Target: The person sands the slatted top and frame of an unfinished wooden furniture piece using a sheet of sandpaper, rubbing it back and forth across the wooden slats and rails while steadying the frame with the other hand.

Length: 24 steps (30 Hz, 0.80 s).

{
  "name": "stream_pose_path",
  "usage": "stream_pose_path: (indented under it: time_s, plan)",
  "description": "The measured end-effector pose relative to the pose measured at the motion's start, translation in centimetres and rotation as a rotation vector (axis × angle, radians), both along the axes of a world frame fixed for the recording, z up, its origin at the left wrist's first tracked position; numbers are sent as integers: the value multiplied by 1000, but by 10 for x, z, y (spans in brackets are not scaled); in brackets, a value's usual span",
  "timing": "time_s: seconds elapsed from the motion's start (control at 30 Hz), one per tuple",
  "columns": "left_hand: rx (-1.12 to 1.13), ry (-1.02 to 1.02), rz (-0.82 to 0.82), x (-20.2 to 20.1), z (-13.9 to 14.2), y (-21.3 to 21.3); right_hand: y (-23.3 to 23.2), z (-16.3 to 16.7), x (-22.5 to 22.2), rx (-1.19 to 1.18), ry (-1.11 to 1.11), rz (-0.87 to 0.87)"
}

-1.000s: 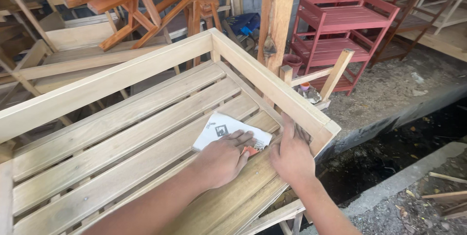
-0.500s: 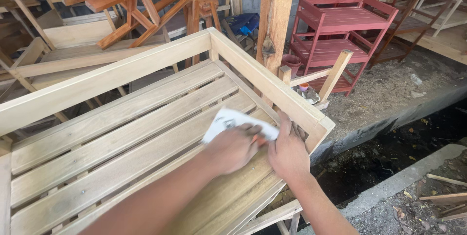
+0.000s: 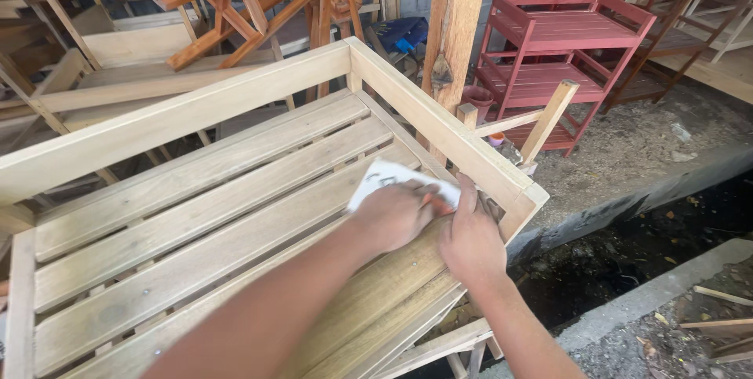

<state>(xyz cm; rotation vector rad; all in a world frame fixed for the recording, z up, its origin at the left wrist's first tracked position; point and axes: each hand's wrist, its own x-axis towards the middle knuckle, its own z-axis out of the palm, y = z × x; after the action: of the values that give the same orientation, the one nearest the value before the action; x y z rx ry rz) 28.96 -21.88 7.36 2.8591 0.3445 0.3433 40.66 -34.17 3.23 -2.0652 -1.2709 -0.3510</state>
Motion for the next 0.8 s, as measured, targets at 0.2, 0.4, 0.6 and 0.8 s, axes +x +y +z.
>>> stream_pose_path:
  time_s: [0.2,0.4,0.6,0.8]
  plan:
    - [140,-40,-83,-35,-20,-4,-1,-2,2,-11,17,11]
    - [110,-104,22,-24,-18,-11,3,-6,1,-17,-69,-16]
    - [34,-34,94,-12,-22,-13,-4,3,1,-4,-37,23]
    - [-7,397,200,-171,-20,-1,-12,3,-4,-23,-43,22]
